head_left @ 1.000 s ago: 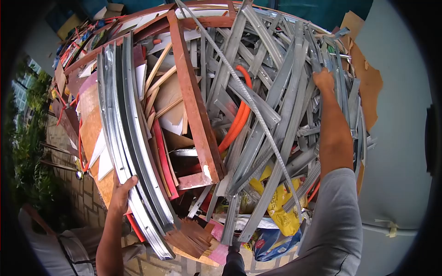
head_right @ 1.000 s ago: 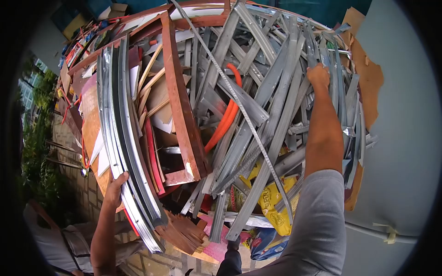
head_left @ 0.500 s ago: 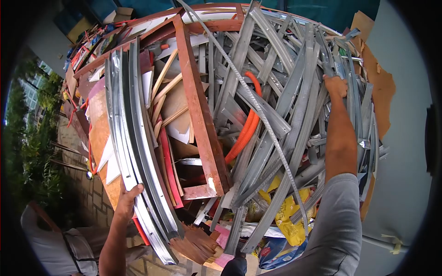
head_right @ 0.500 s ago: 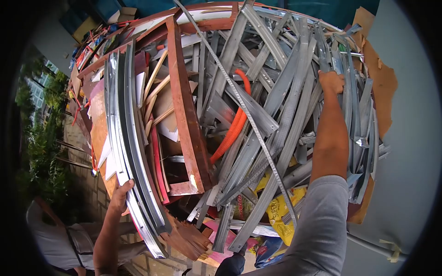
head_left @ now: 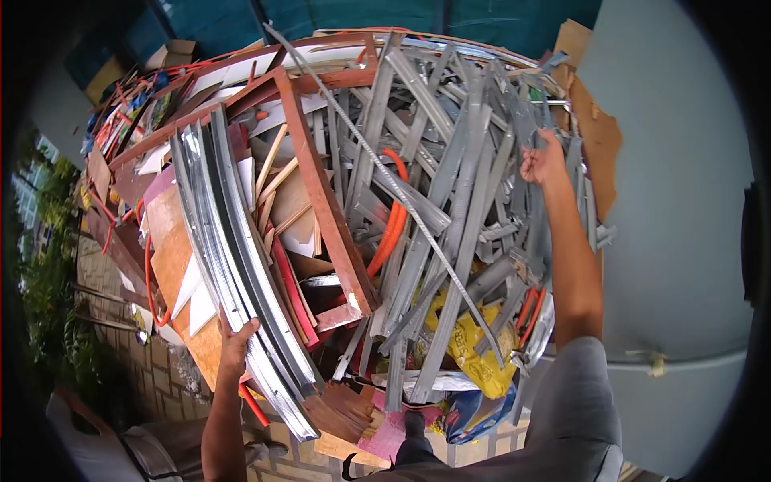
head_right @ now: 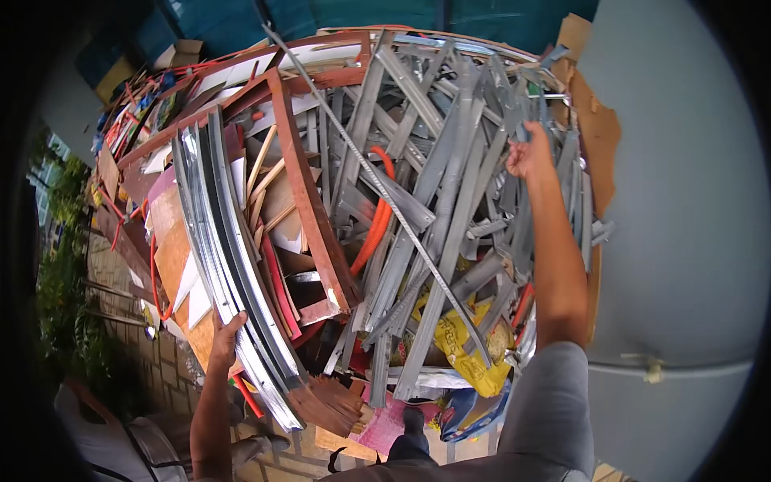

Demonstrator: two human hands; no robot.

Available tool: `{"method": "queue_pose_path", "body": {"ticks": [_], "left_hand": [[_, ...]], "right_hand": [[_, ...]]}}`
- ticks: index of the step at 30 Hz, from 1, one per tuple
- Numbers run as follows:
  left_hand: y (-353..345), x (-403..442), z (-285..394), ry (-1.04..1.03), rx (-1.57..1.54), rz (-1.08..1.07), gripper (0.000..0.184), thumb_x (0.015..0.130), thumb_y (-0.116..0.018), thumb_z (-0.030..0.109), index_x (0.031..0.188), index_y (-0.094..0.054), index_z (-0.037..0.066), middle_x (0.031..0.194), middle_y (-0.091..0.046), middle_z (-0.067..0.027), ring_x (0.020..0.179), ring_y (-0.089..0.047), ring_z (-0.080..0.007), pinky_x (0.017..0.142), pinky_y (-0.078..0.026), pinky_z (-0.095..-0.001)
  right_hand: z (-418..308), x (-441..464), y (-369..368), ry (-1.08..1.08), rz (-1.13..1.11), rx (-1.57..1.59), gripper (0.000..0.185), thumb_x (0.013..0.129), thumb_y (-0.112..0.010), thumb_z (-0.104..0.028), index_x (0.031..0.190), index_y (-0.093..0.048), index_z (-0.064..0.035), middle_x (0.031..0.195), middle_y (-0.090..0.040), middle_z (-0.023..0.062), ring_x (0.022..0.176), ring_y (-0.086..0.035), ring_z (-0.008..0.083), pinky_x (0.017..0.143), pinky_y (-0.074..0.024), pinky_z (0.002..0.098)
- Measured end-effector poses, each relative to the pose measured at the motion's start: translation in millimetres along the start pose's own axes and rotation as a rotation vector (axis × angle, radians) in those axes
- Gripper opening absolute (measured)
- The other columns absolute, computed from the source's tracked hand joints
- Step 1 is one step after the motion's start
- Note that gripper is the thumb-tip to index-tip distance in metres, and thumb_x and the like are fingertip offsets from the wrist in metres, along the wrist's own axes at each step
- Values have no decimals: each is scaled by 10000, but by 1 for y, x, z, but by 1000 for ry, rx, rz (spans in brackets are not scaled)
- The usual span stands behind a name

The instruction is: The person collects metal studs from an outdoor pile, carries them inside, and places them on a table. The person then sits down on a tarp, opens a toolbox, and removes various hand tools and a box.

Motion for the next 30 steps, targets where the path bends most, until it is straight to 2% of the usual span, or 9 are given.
{"method": "queue_pose_path", "body": {"ticks": [3,7,10,13,18,24,26,29,30], "left_hand": [[6,1,-3,-32,20,17,1003,798,-793,197,1588,-193,52,1427,-315,-148,1273,-461,-267,1068,-425,-382],[22,14,-16,-47,168,65,1101,773,-815,287,1600,-136,25,1482,-238,-202,1379,-342,-318,1148,-330,-406],[33,25,-27,-58,265,81,1163,748,-827,367,1604,-120,24,1540,-185,-252,1428,-273,-361,1187,-266,-431],[29,19,-25,-26,272,79,1201,728,-828,420,1610,-106,45,1576,-134,-294,1467,-203,-388,1200,-238,-449],[32,23,-29,-3,309,90,1272,683,-845,474,1616,-83,66,1596,-84,-302,1477,-199,-401,1195,-262,-453],[7,7,-10,17,104,-16,1335,658,-875,508,1610,-65,41,1599,-93,-329,1452,-264,-406,1148,-345,-439],[19,11,-21,7,192,42,1347,652,-862,553,1607,-70,30,1610,-69,-343,1502,-94,-427,1196,-233,-466],[26,8,-15,18,363,165,1397,619,-845,627,1606,-62,24,1614,6,-359,1519,95,-440,1229,-94,-493],[25,3,-14,39,352,181,1405,605,-849,633,1610,-66,40,1613,19,-360,1520,72,-443,1229,-101,-497]], "right_hand": [[44,-158,9,-29,-214,222,569,755,-720,-576,867,-623,-26,768,-650,50,642,-579,168,580,-449,302],[167,-354,35,-80,-484,342,534,826,-621,-550,910,-682,-26,928,-697,132,866,-671,311,805,-503,447],[265,-439,54,-129,-597,424,583,884,-530,-533,1032,-674,11,1058,-680,158,1022,-648,301,972,-482,510],[356,-446,98,-283,-650,206,578,888,-614,-382,1314,-567,6,1248,-642,173,1259,-577,299,1118,-390,518],[398,-406,125,-118,-472,-830,700,866,-681,-479,1363,-525,-13,1244,-614,113,1177,-581,248,1038,-411,473],[328,-391,64,-12,-135,-639,919,816,-663,-667,1463,-412,-64,1424,-481,106,1241,-517,245,995,-415,506],[316,-389,34,133,-42,-721,993,782,-761,-590,1466,-370,14,1144,-634,138,1031,-613,249,878,-486,354],[342,-342,18,387,-32,-753,940,757,-833,-470,1420,-396,34,1137,-642,156,975,-632,242,821,-513,364],[340,-341,15,402,-54,-611,777,759,-844,-316,1334,-467,46,1111,-649,146,960,-636,230,815,-522,364]]}}
Point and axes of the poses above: each hand's wrist, its own x-axis towards the middle knuckle, its own y-axis out of the back of the hand, z = x × y, the point moved 8 cm from there along x, towards the middle knuckle
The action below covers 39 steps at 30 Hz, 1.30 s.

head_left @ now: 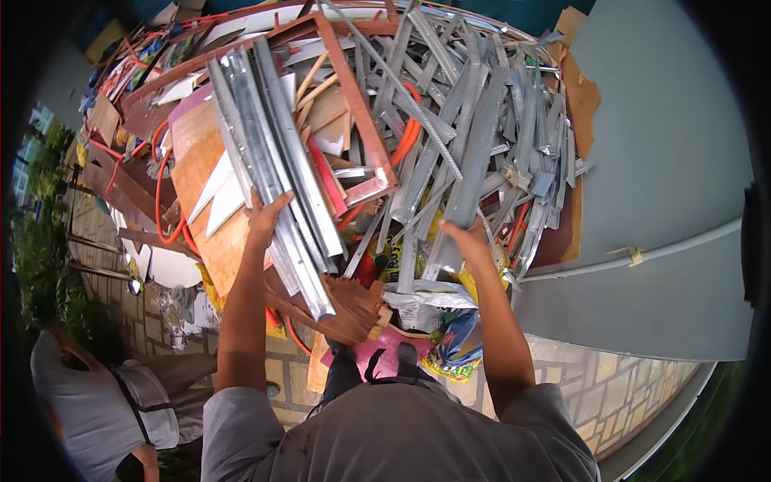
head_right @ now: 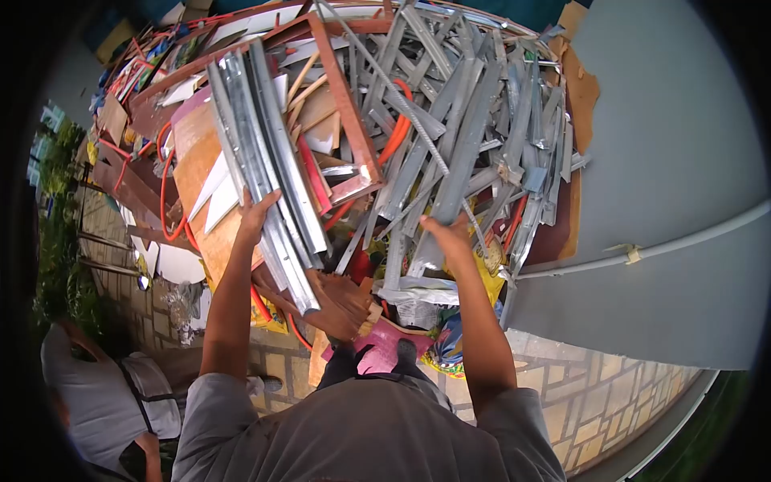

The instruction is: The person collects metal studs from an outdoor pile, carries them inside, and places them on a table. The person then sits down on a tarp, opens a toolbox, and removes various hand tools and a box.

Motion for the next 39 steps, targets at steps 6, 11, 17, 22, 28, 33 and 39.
{"method": "queue_pose_path", "body": {"ticks": [6,11,17,22,28,33,39], "left_hand": [[5,-8,4,76,36,-10,1438,532,-862,678,1628,-89,158,1596,75,-364,1475,-21,-554,1186,-188,-607],[6,-9,4,93,1,-30,1457,528,-867,683,1627,-70,155,1594,113,-355,1472,2,-554,1188,-195,-592],[18,-2,2,76,-218,-141,1399,626,-743,813,1627,-15,161,1622,126,-299,1516,13,-463,1200,-183,-580],[27,0,16,131,-482,-326,1365,692,-576,909,1617,61,134,1679,20,-179,1534,-43,-414,1208,-134,-581],[22,-9,42,104,-399,-318,1475,695,-792,702,1566,179,15,1647,-58,-270,1521,-126,-414,1205,-198,-534],[11,3,38,139,-263,-423,1287,711,-784,649,1590,-37,79,1565,-279,-261,1370,-396,-401,1063,-386,-524],[-2,15,42,170,-428,-464,1069,759,-804,574,1530,-284,48,1414,-499,-196,1208,-576,-335,960,-537,-447]], "right_hand": [[-44,-68,-3,18,42,97,528,777,-779,-136,1224,-547,22,1052,-667,92,861,-630,177,788,-517,343],[-85,-143,-42,173,-14,-38,606,759,-803,-89,1287,-516,-16,1051,-659,83,896,-610,153,819,-513,332],[-144,-150,-182,393,-292,-242,736,751,-818,-114,1385,-462,-3,1130,-651,109,1050,-623,208,927,-498,341],[-153,-139,-276,544,-180,-608,788,777,-798,-280,1405,-458,55,1316,-548,281,1226,-556,413,1030,-454,442],[-128,-130,-286,653,-282,-581,681,854,-725,-342,1353,-525,77,1283,-573,269,1198,-569,416,1027,-453,447],[-115,-126,-279,675,-312,-430,585,846,-732,-294,1306,-582,33,1248,-610,244,1179,-588,399,1022,-460,443],[-111,-115,-254,557,-462,-210,368,846,-737,-301,1107,-703,-45,1110,-680,192,1101,-640,367,975,-491,425]]}}
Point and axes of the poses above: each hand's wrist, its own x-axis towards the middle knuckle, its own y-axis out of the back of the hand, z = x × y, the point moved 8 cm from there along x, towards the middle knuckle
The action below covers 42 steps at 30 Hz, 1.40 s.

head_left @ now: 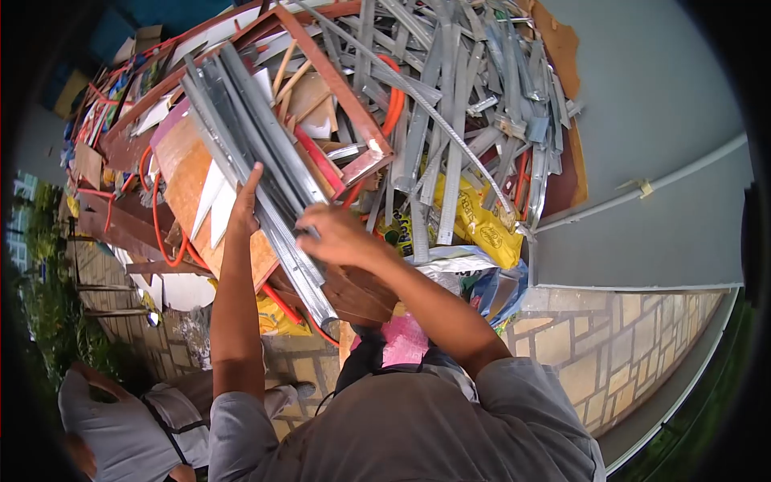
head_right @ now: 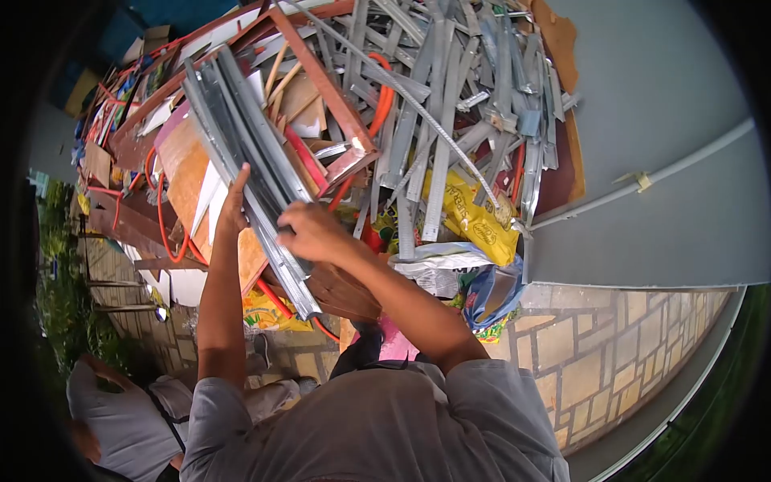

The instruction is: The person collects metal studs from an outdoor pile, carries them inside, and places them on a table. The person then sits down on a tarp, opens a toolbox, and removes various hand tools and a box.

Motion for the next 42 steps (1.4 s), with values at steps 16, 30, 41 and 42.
{"method": "queue_pose_path", "body": {"ticks": [16,30,41,42], "left_hand": [[-13,3,11,-137,-19,69,1227,752,-846,415,1544,-30,-47,1420,-455,-260,1230,-553,-363,1028,-487,-467],[-6,12,3,-134,-41,56,1147,766,-844,407,1531,-105,-23,1388,-476,-253,1210,-562,-356,1010,-497,-475],[-28,4,6,-75,-107,-81,821,821,-803,381,1405,-410,-41,1162,-649,-193,1006,-686,-322,872,-600,-454],[-24,17,-2,-47,-170,-181,772,825,-807,369,1376,-455,-40,1134,-662,-185,993,-685,-306,873,-594,-431]], "right_hand": [[221,-88,207,-481,699,-27,841,762,-725,-73,1501,-325,-22,1077,-661,234,964,-682,347,879,-523,449],[100,-156,325,-329,781,591,626,855,-622,-6,1423,-451,-207,840,-569,28,636,-521,88,519,-441,229],[70,-158,492,-623,727,-903,494,951,-649,-348,1345,-585,-56,1193,-706,181,1140,-663,315,950,-494,451],[75,-151,465,-436,742,-734,423,956,-648,-353,1254,-635,-53,1121,-720,172,1081,-680,291,912,-504,436]]}}
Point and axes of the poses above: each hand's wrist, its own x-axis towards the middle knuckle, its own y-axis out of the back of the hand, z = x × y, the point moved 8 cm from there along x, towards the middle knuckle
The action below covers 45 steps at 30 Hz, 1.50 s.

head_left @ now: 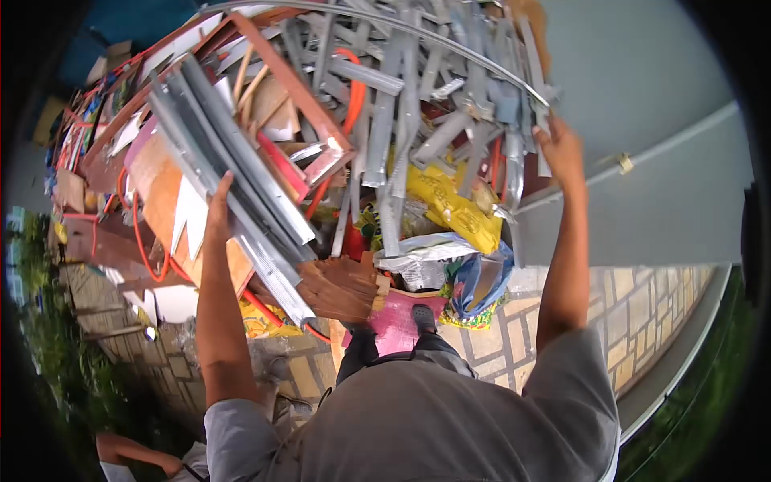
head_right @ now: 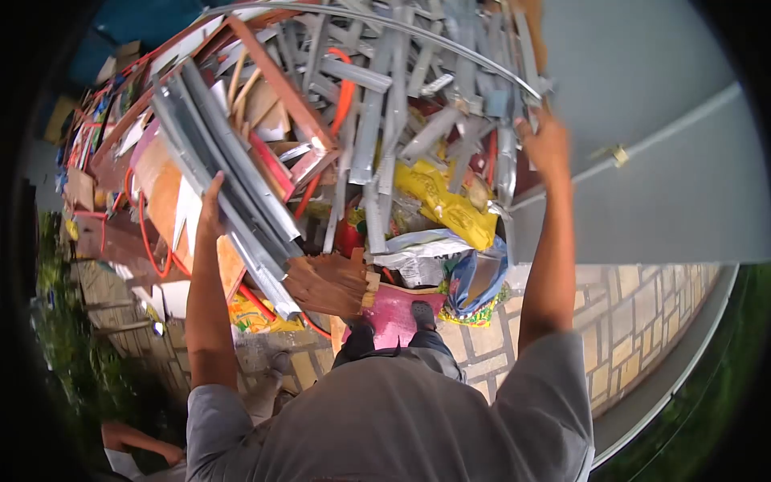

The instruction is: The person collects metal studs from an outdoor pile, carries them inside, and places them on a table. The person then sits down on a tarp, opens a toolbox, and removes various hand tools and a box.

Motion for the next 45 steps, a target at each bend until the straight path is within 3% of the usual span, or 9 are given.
{"method": "queue_pose_path", "body": {"ticks": [3,8,10,31,33,37,42,44,45], "left_hand": [[22,-1,6,-83,120,233,852,825,-818,350,1439,-364,-29,1237,-612,-191,1068,-645,-294,933,-553,-428],[16,-7,8,-55,147,259,1083,786,-837,392,1519,-155,-21,1353,-510,-243,1171,-589,-342,986,-528,-462],[18,-7,5,-34,151,248,1101,783,-837,395,1523,-137,-22,1361,-499,-251,1182,-582,-347,993,-524,-466],[22,-11,14,-132,174,427,868,797,-806,428,1428,-388,4,1216,-625,-195,1033,-667,-332,902,-575,-502],[24,0,3,-35,163,222,1250,738,-852,420,1538,-14,-50,1418,-442,-280,1243,-545,-380,1020,-492,-517],[31,4,0,-36,132,267,1267,722,-858,433,1536,-12,-43,1427,-436,-276,1238,-547,-385,1014,-494,-522],[28,4,-2,-6,163,230,1204,733,-850,439,1523,-80,-43,1394,-471,-269,1202,-573,-376,996,-510,-513],[27,6,-1,-2,167,227,1180,737,-847,442,1518,-107,-43,1381,-485,-266,1187,-583,-372,988,-517,-510],[27,6,-3,6,170,224,1168,739,-846,443,1515,-121,-43,1374,-492,-265,1180,-588,-370,985,-520,-508]], "right_hand": [[-72,-62,-86,16,-264,393,351,984,-638,-346,1097,-685,-17,915,-667,56,838,-583,131,786,-488,301],[-19,-131,-316,-455,-392,414,807,914,-585,-653,1408,-522,-18,1345,-605,173,1194,-577,300,1019,-433,398],[-33,-173,-367,-835,-713,987,1059,782,-617,-803,1572,-322,-162,1561,-380,176,1377,-390,398,1163,-252,507],[-56,-115,-335,-698,-774,951,595,770,-779,-378,1288,-594,-151,1197,-655,63,1077,-620,276,943,-445,458],[-71,-111,-298,-758,-774,1220,511,777,-784,-384,1197,-594,-163,1089,-654,74,1007,-646,287,862,-484,449],[-77,-20,-167,-687,-766,1485,429,822,-762,-382,1096,-574,-110,946,-644,130,862,-663,276,715,-558,376],[34,79,-75,-697,-738,1136,651,858,-676,-548,1113,-642,50,1107,-691,215,995,-685,319,853,-559,466],[18,108,-32,109,-401,-510,685,894,-604,-595,1104,-667,54,1166,-681,267,1085,-674,346,889,-543,452],[13,104,-26,127,-249,-542,654,906,-598,-579,1103,-675,40,1163,-682,265,1090,-675,345,892,-538,440]]}}
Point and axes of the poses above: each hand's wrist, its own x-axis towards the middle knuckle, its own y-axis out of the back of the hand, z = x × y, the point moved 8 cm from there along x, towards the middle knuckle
